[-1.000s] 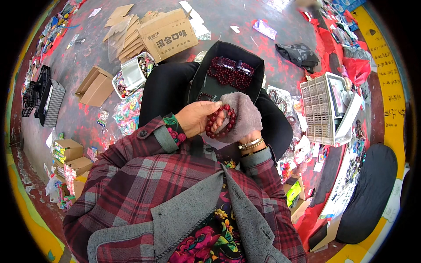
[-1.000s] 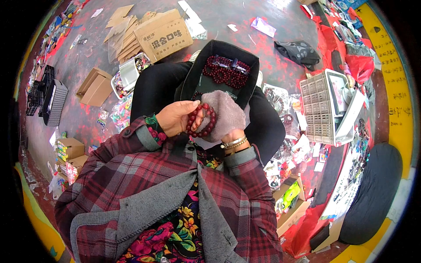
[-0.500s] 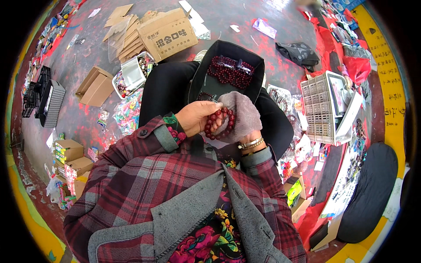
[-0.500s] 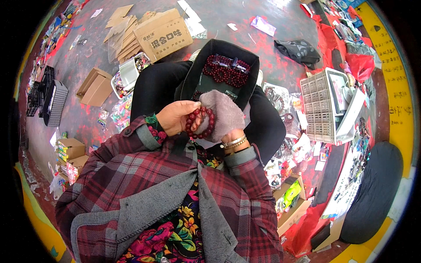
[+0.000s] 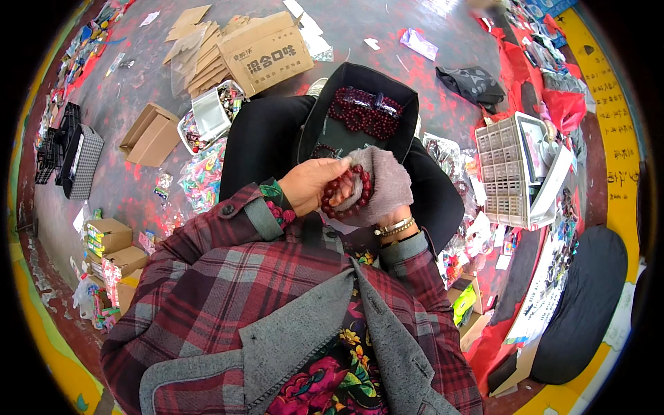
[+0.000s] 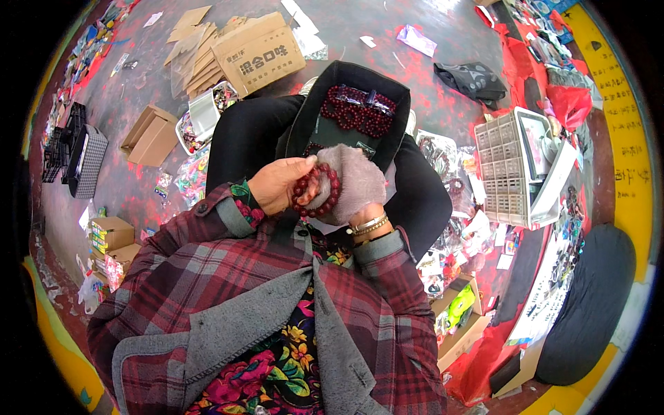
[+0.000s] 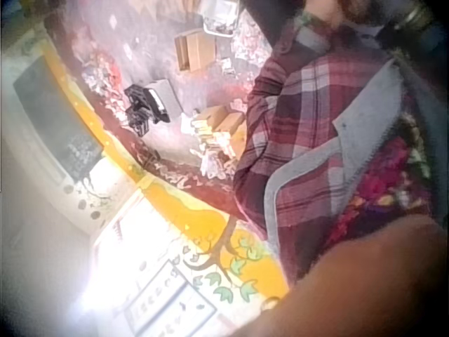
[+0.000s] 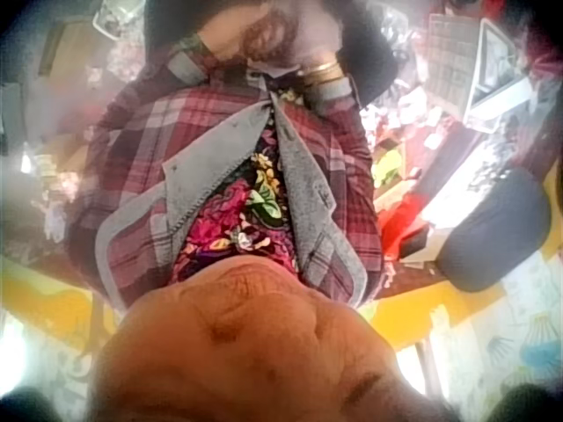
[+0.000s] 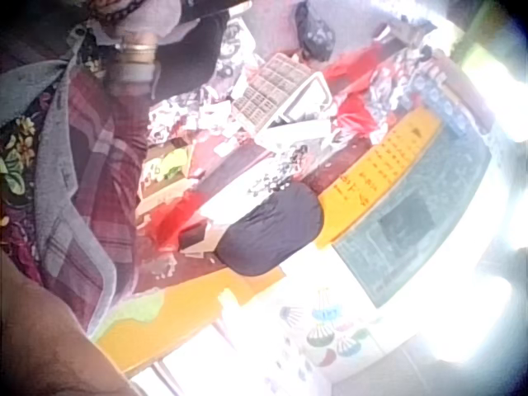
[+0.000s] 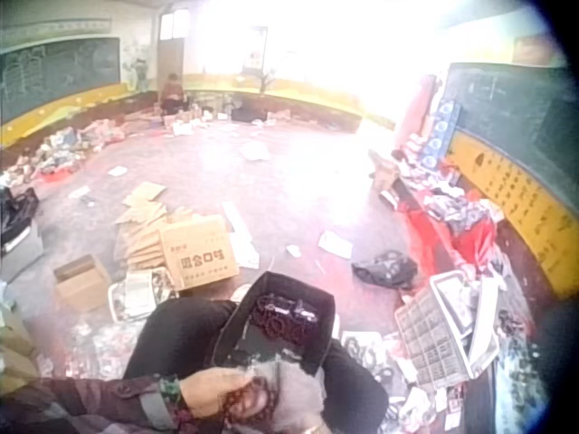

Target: The person sits on the floor and repeatedly picks up red beaded bracelets from a black container. They place each bracelet into a small clear plastic bag, seal it, and set it aside. The process is repeated for multiple bracelets.

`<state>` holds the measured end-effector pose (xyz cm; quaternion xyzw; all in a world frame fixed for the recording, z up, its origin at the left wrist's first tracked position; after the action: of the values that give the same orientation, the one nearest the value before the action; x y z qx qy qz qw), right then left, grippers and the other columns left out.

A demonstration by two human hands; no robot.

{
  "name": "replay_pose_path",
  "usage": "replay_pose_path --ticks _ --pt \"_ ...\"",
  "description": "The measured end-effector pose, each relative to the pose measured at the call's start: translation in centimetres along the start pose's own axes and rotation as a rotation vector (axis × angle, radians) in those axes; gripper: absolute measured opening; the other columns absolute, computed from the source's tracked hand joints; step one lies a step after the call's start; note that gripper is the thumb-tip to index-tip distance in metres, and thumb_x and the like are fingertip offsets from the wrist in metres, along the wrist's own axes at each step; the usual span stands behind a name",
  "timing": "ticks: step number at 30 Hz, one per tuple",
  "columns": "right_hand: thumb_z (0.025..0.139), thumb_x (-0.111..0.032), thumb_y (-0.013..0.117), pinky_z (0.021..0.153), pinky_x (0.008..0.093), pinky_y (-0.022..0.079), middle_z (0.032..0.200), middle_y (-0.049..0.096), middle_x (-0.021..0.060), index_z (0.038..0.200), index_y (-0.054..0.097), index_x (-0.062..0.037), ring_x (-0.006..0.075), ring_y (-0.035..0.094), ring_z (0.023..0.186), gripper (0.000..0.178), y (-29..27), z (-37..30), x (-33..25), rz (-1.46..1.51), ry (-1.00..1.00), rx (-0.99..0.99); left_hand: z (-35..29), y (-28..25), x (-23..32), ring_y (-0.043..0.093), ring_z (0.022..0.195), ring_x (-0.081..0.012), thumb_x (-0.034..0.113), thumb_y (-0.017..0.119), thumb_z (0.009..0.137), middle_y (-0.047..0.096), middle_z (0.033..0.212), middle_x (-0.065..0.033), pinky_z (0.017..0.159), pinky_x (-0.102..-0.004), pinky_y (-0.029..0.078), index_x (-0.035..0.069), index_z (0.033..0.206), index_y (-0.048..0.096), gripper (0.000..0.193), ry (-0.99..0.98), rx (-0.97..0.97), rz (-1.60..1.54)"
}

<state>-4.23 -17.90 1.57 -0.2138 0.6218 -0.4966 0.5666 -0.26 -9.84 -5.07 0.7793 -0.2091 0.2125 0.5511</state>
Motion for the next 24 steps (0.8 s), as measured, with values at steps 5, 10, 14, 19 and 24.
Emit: replay_pose_path --ticks 5,10,14,19,24 --pt "0.07 -0.021 0.067 0.063 0.0351 0.049 0.086 0.06 0.0124 0.102 0.052 -0.0054 0.03 0.061 0.073 0.039 -0.3 -0.9 -0.3 0.334 -0.042 0.048 -0.1 0.5 0.7 0.058 0.064 -0.0136 0.033 0.041 0.095 0.061 0.074 -0.0079 0.059 -0.0256 0.048 0.002 0.087 0.056 0.035 0.005 0.023 -0.044" --pt "0.074 -0.018 0.061 0.061 0.0351 0.049 0.081 0.062 0.01 0.1 0.056 -0.0067 0.0282 0.061 0.069 0.028 2.7 -0.8 2.4 0.347 0.165 -0.037 0.0 -0.5 -0.4 0.058 0.064 -0.0141 0.034 0.045 0.094 0.06 0.073 -0.0073 0.06 -0.0259 0.047 0.003 0.086 0.057 0.035 -0.106 0.095 0.124" --pt "0.074 -0.021 0.062 0.067 0.0363 0.049 0.084 0.061 0.0108 0.101 0.056 -0.0086 0.0302 0.061 0.076 0.031 0.0 -0.7 0.0 0.008 -0.022 0.124 -0.1 0.0 -0.3 0.057 0.064 -0.0144 0.034 0.045 0.094 0.06 0.073 -0.007 0.06 -0.0268 0.046 0.002 0.086 0.057 0.035 -0.055 0.05 0.051" --pt "0.076 -0.02 0.06 0.067 0.0349 0.049 0.085 0.06 0.0114 0.102 0.055 -0.0075 0.0279 0.06 0.074 0.029 -0.9 -0.6 -1.0 0.293 -0.011 0.034 0.0 0.0 1.0 0.057 0.065 -0.0146 0.033 0.043 0.094 0.06 0.077 -0.0071 0.061 -0.0274 0.047 0.001 0.086 0.057 0.035 0.054 0.021 -0.052" --pt "0.078 -0.019 0.056 0.06 0.0365 0.049 0.077 0.06 0.011 0.098 0.055 -0.0072 0.0303 0.06 0.066 0.023 1.4 -1.0 0.3 0.119 -0.034 0.013 0.0 0.2 -0.8 0.058 0.064 -0.0136 0.032 0.048 0.093 0.06 0.073 -0.0049 0.06 -0.0239 0.048 0.002 0.083 0.058 0.034 -0.139 0.055 0.16"
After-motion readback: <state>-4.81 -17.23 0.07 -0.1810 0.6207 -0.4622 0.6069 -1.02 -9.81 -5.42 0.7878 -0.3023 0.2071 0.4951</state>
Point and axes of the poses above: each hand's wrist, its own z-axis towards the middle knuckle, its own y-axis out of the palm, x = y × z, the point moved 9 cm from there along z, towards the middle knuckle
